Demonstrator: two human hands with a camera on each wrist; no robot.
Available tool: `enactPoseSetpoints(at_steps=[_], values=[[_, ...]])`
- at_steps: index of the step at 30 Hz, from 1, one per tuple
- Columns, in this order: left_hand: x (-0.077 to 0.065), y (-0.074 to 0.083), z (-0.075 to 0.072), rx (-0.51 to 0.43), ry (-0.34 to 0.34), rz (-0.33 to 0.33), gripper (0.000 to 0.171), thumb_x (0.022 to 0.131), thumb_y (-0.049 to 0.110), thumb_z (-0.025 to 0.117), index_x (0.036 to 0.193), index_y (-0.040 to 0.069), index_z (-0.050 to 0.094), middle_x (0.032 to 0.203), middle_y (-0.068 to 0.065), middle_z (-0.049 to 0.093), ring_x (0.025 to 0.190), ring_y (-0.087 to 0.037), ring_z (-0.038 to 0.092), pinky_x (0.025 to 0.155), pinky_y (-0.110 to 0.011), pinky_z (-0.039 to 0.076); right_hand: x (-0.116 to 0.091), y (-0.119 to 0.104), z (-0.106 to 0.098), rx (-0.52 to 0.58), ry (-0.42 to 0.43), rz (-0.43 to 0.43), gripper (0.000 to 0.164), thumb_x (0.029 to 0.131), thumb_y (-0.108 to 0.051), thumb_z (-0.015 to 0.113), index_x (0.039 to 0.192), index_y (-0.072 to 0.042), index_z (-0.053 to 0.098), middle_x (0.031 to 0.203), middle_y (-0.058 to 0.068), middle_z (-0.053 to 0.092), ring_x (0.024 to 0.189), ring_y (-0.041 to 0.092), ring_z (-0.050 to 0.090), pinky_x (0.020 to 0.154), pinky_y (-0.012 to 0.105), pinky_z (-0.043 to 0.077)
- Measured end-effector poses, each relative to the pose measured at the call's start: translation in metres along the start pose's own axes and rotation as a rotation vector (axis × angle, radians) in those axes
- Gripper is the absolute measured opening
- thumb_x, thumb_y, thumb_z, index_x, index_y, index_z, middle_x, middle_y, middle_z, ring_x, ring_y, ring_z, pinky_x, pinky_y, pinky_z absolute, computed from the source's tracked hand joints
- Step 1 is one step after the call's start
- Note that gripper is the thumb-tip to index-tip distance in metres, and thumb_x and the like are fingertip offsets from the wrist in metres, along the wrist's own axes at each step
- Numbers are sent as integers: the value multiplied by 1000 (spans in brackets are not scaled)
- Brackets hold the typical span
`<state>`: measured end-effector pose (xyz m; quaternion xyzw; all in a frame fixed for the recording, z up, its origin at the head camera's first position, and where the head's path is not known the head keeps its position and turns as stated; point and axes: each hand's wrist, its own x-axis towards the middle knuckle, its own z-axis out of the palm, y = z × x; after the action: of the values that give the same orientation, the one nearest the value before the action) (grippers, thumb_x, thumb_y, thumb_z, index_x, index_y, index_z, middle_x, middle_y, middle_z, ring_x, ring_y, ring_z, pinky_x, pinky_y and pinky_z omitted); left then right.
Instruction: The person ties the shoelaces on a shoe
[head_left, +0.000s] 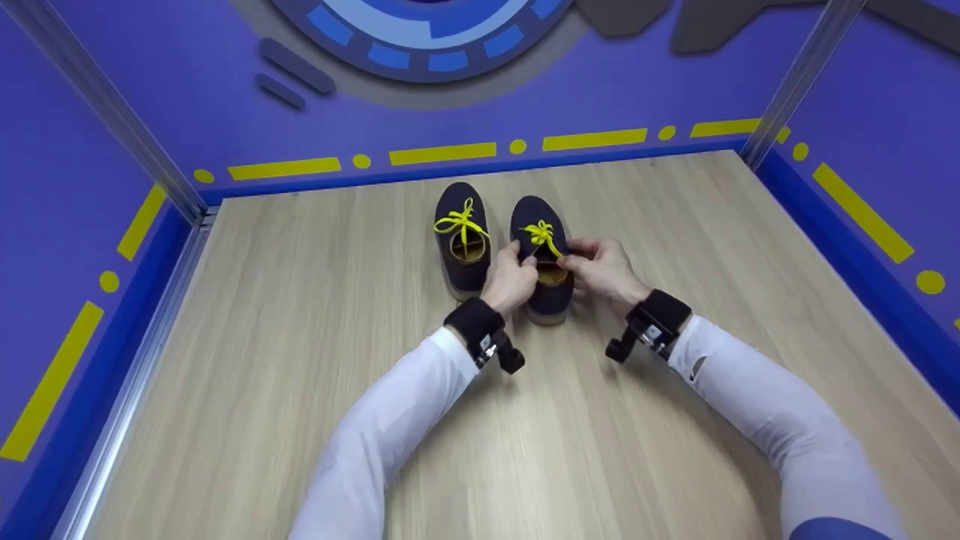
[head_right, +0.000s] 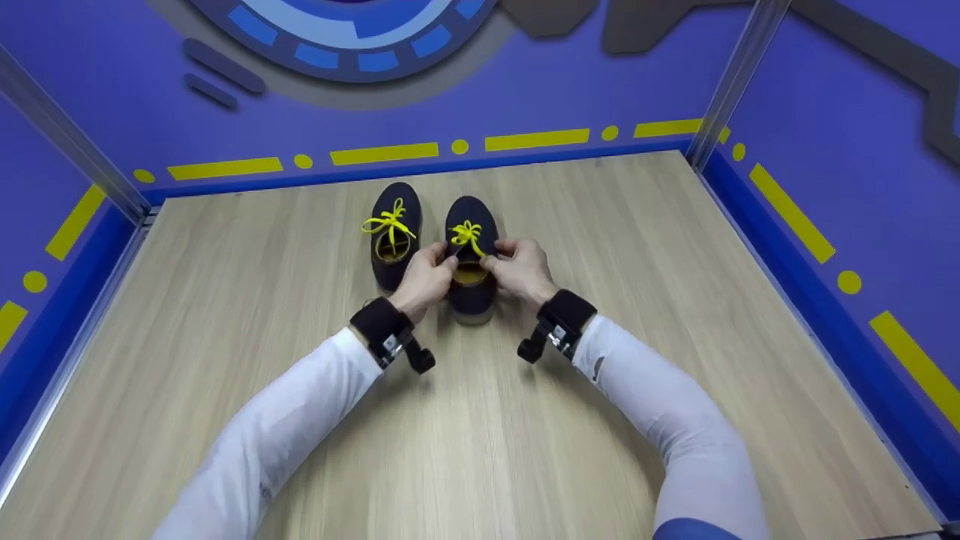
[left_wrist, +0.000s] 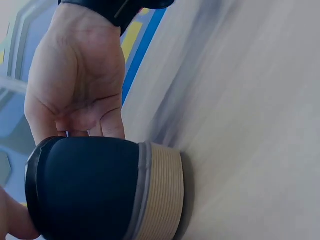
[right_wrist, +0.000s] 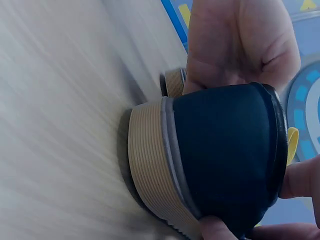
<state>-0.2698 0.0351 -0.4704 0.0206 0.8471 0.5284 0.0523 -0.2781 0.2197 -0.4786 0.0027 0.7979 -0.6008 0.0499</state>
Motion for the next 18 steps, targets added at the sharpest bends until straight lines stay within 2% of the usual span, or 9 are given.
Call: enactPoseSetpoints(at_steps=[4,9,14,18], values=[[18,5,6,8,70,-9,52,108,12,50,157,-4,44,158,-21,51,148,-29,47,123,-33,35,18,-3,2,-27,48,-2,54,98,-15,72,143,11,58,134,25,69,109,20,71,79,17,55],[37,9,9,64,144,-33,46,107,11,51,151,-3,53,149,-18,61,140,-29,56,116,-34,43,38,-8,7,-63,77,-11,46,100,-14,71,139,9,62,133,26,69,106,23,71,76,17,56],[49,12,9,91,189,-64,49,107,11,51,153,-4,49,150,-19,59,140,-29,56,116,-35,43,52,-11,12,-114,81,-39,44,101,-15,70,137,8,64,132,25,70,108,26,72,79,16,55],[52,13,9,120,204,-67,51,107,12,51,155,-4,46,151,-19,59,140,-29,56,117,-34,42,58,-11,12,-146,88,-73,44,101,-17,70,137,7,65,132,24,70,112,29,70,82,17,54]])
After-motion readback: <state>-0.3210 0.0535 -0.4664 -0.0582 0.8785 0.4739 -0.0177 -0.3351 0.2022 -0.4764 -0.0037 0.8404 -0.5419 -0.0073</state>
